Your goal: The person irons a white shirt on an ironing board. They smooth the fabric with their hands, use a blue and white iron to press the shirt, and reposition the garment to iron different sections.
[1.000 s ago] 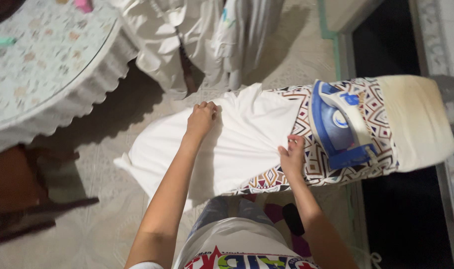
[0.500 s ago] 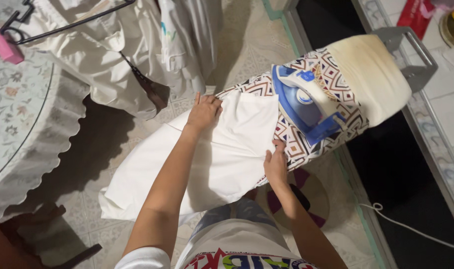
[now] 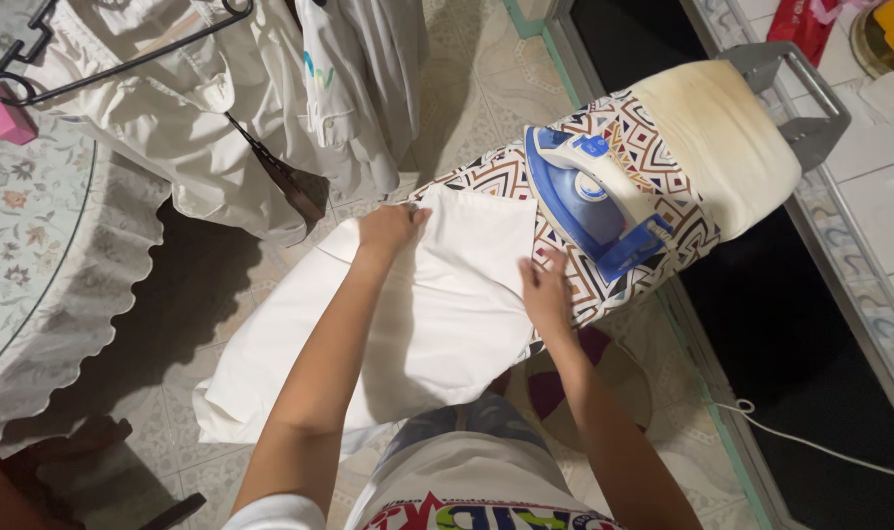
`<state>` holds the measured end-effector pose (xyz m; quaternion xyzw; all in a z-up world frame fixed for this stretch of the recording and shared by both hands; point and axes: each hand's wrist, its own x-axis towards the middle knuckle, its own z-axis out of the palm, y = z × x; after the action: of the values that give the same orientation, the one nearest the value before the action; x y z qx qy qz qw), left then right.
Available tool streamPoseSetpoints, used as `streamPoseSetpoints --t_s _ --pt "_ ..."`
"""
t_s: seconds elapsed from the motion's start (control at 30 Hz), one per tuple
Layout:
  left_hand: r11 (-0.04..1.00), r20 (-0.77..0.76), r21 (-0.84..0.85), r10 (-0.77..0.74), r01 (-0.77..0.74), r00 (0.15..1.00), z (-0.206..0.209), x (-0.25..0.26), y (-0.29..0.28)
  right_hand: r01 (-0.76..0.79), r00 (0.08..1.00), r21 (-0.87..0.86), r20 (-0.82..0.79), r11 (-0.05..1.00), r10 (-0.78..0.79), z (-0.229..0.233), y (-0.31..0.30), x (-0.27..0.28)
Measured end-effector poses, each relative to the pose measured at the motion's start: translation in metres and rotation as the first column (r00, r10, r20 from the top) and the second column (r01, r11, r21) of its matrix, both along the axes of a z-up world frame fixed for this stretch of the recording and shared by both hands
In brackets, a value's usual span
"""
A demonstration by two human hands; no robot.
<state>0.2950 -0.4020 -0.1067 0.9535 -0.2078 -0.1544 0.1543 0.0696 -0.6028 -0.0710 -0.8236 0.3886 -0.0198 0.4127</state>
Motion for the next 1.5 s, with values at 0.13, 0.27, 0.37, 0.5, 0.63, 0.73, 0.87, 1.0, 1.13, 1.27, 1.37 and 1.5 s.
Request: streamPoseSetpoints --t_s 0.13,0.27,0.37,0.5,0.63,0.73,0.87,1.0,1.13,1.27,1.37,1.5 --pt "0.959 -0.111 -0.277 0.033 -0.063 0.993 -0.036 0.009 -0.016 0.019 0.992 -0.079 0.128 0.997 -0.008 -0.015 -0.003 0.025" --pt "0.795 -0.395 -0.530 0.078 -0.296 0.915 -0.071 0.027 -0.019 0.095 0.822 -0.200 0.569 0.975 0.037 -0.037 -0.011 0.024" --pt "0.754 -0.364 -0.591 0.069 -0.288 0.929 -0.086 0.032 -0.009 0.052 0.923 -0.280 0.381 0.958 0.061 -0.044 -0.011 0.014" --pt "0.869 -0.321 -0.367 0.216 -0.332 0.922 -0.077 0.030 -0.004 -0.006 0.942 -0.295 0.319 0.955 0.105 -0.037 -0.005 0.001" --pt "0.882 -0.091 -0.386 0.254 -0.269 0.963 -0.047 0.011 -0.016 -0.055 0.906 -0.569 0.318 0.821 0.281 -0.021 0.008 -0.001" --pt "0.809 -0.174 -0.534 0.178 -0.244 0.969 -0.024 0.003 -0.017 -0.371 0.796 -0.559 0.219 0.742 0.564 -0.014 0.015 0.007" --pt "0.772 -0.038 -0.635 -0.020 -0.009 0.999 -0.013 -0.002 -0.006 -0.703 0.667 -0.413 -0.103 0.579 0.737 -0.019 0.014 0.016" --pt "0.783 -0.193 -0.621 -0.098 -0.044 0.976 -0.011 -0.002 0.001 -0.491 0.867 -0.481 -0.186 0.727 0.462 -0.030 0.005 0.023" --pt "0.793 -0.003 -0.597 -0.159 0.126 0.987 -0.001 -0.004 -0.004 -0.646 0.750 -0.372 -0.146 0.666 0.646 -0.031 0.005 0.031" --pt "0.938 0.018 -0.345 -0.031 0.035 0.999 0.005 -0.010 -0.012 -0.681 0.732 -0.589 -0.548 0.436 0.404 -0.005 -0.011 0.039" --pt "0.980 0.349 -0.199 0.063 0.008 0.935 -0.009 -0.028 -0.024 -0.491 0.859 -0.747 -0.330 0.449 0.391 0.021 -0.031 0.035" --pt "0.996 0.581 0.048 -0.090 0.077 0.809 -0.029 -0.055 -0.072 -0.148 0.912 -0.747 0.150 0.648 0.381 0.058 -0.097 0.053"
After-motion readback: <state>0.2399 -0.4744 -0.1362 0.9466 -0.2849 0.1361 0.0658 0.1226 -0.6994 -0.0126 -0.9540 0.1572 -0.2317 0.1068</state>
